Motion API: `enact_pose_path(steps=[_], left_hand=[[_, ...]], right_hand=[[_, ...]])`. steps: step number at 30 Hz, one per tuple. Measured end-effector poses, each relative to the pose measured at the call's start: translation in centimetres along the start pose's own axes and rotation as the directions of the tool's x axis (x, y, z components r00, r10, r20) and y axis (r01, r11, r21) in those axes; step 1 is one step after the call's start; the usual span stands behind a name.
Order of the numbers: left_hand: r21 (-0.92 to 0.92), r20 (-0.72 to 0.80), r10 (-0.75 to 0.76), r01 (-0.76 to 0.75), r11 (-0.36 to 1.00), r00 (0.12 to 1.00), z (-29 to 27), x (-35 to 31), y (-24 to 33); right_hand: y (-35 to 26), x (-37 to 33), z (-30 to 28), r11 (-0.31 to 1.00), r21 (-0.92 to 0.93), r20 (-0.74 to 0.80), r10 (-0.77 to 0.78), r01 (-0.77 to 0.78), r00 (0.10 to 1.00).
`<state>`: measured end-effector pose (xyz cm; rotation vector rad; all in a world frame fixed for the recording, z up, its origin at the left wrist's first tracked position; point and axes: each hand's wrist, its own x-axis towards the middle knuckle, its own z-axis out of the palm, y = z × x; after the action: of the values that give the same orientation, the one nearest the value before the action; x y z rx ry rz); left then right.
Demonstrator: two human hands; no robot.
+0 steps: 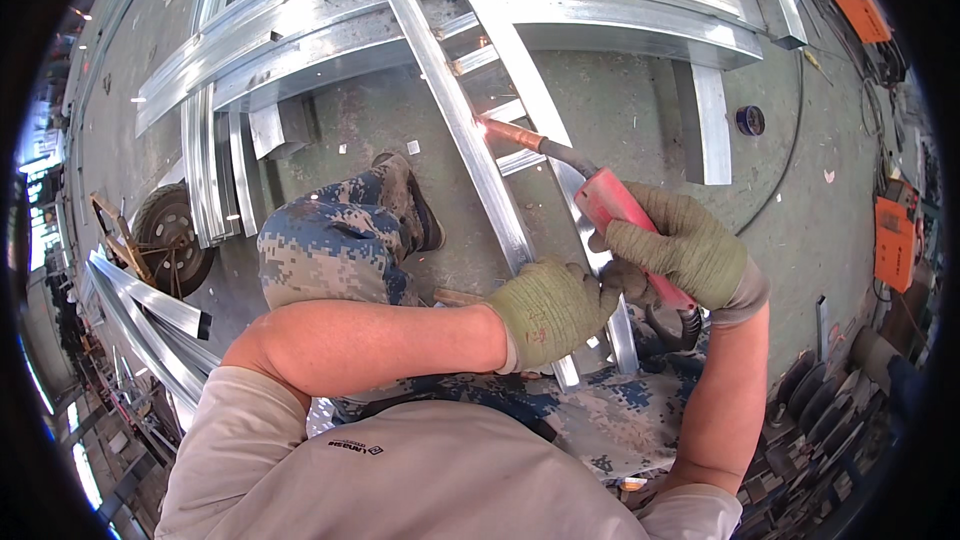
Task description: The person welds metal bars onto a frame structure using a welding torch. They position the bars, weld them in place, and then retrieve additional pieces from a bucket to continue the assembly.
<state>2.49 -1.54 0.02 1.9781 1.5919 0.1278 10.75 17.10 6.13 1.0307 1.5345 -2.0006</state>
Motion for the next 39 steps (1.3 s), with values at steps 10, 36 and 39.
enact_pose_path(steps=[10, 36, 39], left_hand=[[-0.093, -0.022, -0.002, 0.0, 0.996, 1.0, 0.4, 0.0, -0.2], [0.048, 0.186, 0.055, -0.065, 0.997, 0.981, -0.9, 0.1, -0.3], [0.124, 0.082, 0.074, -0.084, 0.989, 0.994, 0.2, -0.7, 0.3]], right_hand=[[0.4, 0.2, 0.0, 1.0, -0.008, 0.007, -0.01, 0.01, 1.0], [0.2, -0.6, 0.1, 1.0, -0.004, -0.03, -0.017, 0.017, 0.999], [0.6, -1.7, 0.0, 0.999, -0.022, -0.053, -0.025, 0.024, 0.998]])
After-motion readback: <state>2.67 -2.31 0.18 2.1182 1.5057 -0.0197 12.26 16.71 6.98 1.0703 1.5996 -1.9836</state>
